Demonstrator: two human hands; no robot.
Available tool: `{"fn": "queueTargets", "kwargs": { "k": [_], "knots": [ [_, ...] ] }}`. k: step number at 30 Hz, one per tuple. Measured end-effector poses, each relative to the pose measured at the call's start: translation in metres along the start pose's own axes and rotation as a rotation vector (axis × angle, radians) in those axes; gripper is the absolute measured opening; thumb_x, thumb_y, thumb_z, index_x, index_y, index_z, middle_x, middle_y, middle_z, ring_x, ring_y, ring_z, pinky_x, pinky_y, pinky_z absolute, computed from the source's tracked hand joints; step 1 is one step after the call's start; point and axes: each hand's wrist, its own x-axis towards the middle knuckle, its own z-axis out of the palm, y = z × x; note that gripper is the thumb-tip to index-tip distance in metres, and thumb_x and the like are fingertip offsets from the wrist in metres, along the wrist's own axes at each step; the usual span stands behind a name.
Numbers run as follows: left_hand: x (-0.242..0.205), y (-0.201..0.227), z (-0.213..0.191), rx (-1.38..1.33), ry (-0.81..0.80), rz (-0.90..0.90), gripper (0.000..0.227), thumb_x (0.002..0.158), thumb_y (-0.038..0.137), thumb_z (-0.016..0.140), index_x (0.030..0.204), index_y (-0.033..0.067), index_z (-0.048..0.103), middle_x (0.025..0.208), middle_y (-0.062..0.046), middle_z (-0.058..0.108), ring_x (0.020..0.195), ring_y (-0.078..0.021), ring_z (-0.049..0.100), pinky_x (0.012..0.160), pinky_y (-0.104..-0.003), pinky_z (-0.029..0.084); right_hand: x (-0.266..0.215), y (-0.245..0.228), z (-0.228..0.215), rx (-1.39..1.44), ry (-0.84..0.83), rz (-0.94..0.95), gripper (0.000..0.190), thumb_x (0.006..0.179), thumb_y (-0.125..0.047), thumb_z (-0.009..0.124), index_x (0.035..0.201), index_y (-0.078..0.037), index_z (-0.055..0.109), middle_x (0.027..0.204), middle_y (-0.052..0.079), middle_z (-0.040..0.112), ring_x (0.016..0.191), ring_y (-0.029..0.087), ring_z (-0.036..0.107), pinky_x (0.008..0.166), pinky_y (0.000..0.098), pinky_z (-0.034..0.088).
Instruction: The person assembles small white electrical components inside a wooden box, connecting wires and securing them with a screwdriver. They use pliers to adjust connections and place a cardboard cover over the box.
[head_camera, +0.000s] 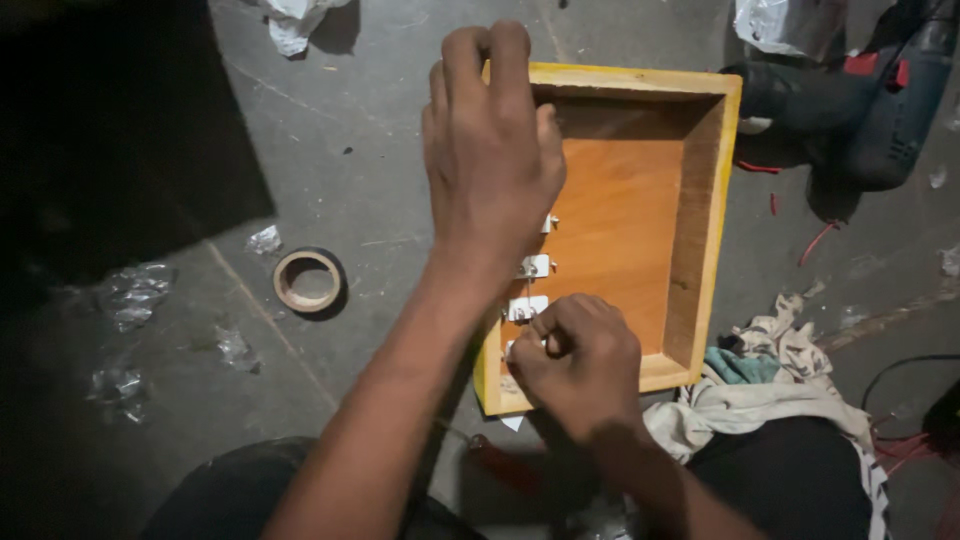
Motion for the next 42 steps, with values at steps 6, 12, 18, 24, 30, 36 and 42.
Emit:
{"fn": "queueTargets", "kwargs": {
  "k": [6,12,18,24,30,36,42],
  "knots": [
    [-0.006,0.011,-0.006,0.214,0.059,0.152,0.035,0.083,0.004,0.077,0.114,0.0028,0.059,0.124,-0.017,0.052,0.117,-0.0353,0.053,0.095,-0.051,0.042,0.001,0.01,-0.008,0.253,-0.149,0.201,0.008,0.08,-0.009,0.074,0.08,-0.002,0.071,0.072,0.005,0.066,0.061,0.011,0.06,0.055,0.0272,0.049],
    [-0.002,0.016,0.0,0.436,0.072,0.188,0.008,0.076,0.004,0.074,0.082,0.0031,0.07,0.124,-0.017,0.057,0.119,-0.0336,0.054,0.095,-0.053,0.041,0.003,0.009,-0.009,0.364,-0.151,0.239,0.008,0.083,-0.008,0.076,0.082,-0.001,0.073,0.07,0.002,0.066,0.059,0.006,0.054,0.051,0.0249,0.043],
    [-0.004,0.025,0.008,0.347,0.02,0.039,0.011,0.074,0.005,0.074,0.084,0.0027,0.071,0.121,-0.019,0.058,0.114,-0.0383,0.054,0.089,-0.054,0.043,0.009,0.004,-0.015,0.296,-0.25,0.423,0.008,0.082,-0.008,0.074,0.084,0.0,0.074,0.062,0.002,0.062,0.054,0.008,0.052,0.047,0.0265,0.043],
    [-0.004,0.02,0.003,-0.02,0.155,-0.024,0.011,0.086,0.005,0.071,0.096,0.0,0.07,0.1,-0.022,0.062,0.103,-0.0448,0.056,0.092,-0.055,0.047,0.026,0.007,-0.032,0.358,-0.455,0.623,0.018,0.085,-0.019,0.077,0.089,-0.001,0.078,0.066,0.002,0.067,0.057,0.009,0.056,0.05,0.0265,0.044],
    [0.0,0.019,0.001,-0.135,0.204,-0.141,0.007,0.084,0.002,0.067,0.09,-0.0024,0.066,0.096,-0.022,0.063,0.098,-0.0445,0.059,0.09,-0.054,0.048,0.021,0.005,-0.027,0.284,-0.404,0.481,0.017,0.084,-0.016,0.075,0.093,-0.003,0.078,0.072,0.001,0.073,0.064,0.007,0.062,0.056,0.0245,0.052],
    [0.004,0.013,-0.006,-0.486,0.204,-0.405,0.008,0.087,0.006,0.064,0.09,-0.0005,0.062,0.115,-0.013,0.066,0.106,-0.0309,0.07,0.092,-0.039,0.059,0.018,0.0,-0.024,0.238,-0.351,0.467,0.012,0.075,-0.01,0.077,0.083,-0.001,0.074,0.069,0.006,0.07,0.062,0.009,0.06,0.057,0.0275,0.051],
    [-0.009,0.021,-0.009,-0.05,0.128,-0.095,0.011,0.084,-0.003,0.068,0.096,-0.0039,0.069,0.13,-0.024,0.059,0.12,-0.0409,0.061,0.101,-0.047,0.052,0.018,0.002,-0.025,0.161,-0.324,0.353,0.012,0.071,-0.008,0.077,0.074,0.0,0.068,0.067,0.009,0.067,0.059,0.015,0.063,0.059,0.0301,0.053]
  ]
}}
